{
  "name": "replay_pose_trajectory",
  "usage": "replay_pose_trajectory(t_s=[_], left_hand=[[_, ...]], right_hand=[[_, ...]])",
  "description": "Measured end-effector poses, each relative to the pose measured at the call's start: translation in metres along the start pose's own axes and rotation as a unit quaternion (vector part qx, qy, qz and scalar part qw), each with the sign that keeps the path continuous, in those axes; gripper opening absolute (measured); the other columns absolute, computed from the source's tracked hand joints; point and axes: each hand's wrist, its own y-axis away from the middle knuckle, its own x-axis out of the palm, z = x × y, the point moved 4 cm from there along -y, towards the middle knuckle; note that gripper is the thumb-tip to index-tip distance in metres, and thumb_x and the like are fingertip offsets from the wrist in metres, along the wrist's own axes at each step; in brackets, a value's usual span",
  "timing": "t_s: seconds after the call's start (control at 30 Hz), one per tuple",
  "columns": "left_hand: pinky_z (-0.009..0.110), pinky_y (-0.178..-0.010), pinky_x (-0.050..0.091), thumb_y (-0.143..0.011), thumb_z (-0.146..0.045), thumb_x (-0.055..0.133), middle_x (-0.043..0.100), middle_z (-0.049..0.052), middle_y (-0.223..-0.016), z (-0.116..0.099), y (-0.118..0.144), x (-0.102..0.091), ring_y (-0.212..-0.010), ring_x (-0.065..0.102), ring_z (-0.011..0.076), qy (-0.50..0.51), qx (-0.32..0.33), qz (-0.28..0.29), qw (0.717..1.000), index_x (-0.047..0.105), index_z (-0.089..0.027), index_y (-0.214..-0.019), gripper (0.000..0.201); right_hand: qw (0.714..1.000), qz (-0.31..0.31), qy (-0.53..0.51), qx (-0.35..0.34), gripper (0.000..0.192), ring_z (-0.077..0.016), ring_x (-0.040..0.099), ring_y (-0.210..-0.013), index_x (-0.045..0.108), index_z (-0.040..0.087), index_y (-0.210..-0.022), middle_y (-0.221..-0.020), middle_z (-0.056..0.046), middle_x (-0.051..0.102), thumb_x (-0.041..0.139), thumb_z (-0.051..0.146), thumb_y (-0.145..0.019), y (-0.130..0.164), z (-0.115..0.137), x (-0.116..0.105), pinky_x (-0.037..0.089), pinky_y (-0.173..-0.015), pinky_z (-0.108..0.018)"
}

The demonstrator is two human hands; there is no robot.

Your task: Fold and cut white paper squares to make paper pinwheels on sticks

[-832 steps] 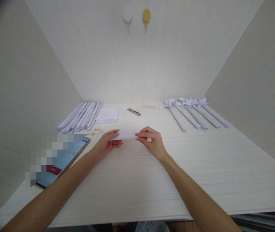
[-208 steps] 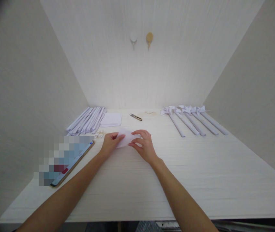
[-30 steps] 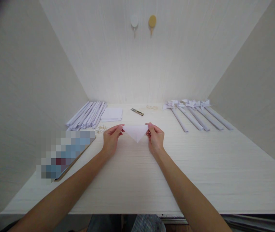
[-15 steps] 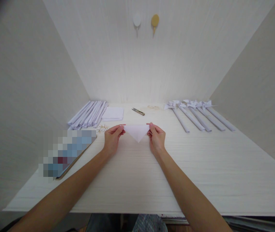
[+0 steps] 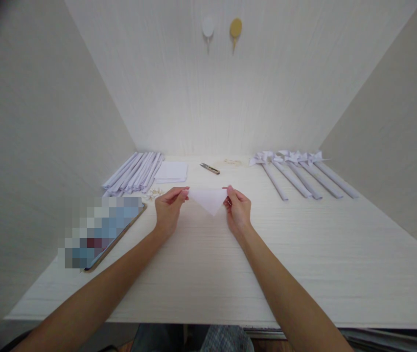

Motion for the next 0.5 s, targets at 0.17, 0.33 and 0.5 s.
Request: replay_pose_trajectory(t_s=[0.17,0.33,0.5], left_hand=[[0.022,-0.056,0.042,-0.067,-0.027,0.064,0.064,0.001,-0.066,-0.008,0.002,0.001,-0.059,0.052,0.0093,-0.014,0.036,0.006,0.999,0.07,-0.019,-0.067,0.01],[0.023,-0.057,0.042,-0.069,-0.027,0.064,0.063,0.0,-0.065,-0.011,0.004,0.001,-0.059,0.052,0.0098,-0.027,0.054,0.011,0.998,0.07,-0.02,-0.068,0.009],[0.023,-0.057,0.042,-0.07,-0.026,0.063,0.062,0.0,-0.064,-0.013,0.004,0.0,-0.058,0.051,0.0095,-0.032,0.062,0.013,0.997,0.07,-0.02,-0.067,0.009]], right_hand=[[1.0,-0.006,-0.024,0.016,0.023,-0.0067,0.046,-0.05,0.067,0.017,-0.059,-0.054,0.002,0.057,0.076,0.038,-0.053,0.001,-0.001,0.001,0.039,-0.046,-0.022],[0.999,-0.006,-0.036,0.029,0.024,-0.006,0.047,-0.05,0.068,0.017,-0.059,-0.055,0.002,0.058,0.077,0.037,-0.05,0.002,0.0,0.001,0.039,-0.047,-0.021],[0.999,-0.01,-0.032,0.026,0.022,-0.0066,0.047,-0.051,0.067,0.017,-0.058,-0.056,0.002,0.058,0.077,0.036,-0.051,0.001,-0.001,0.0,0.039,-0.047,-0.022]])
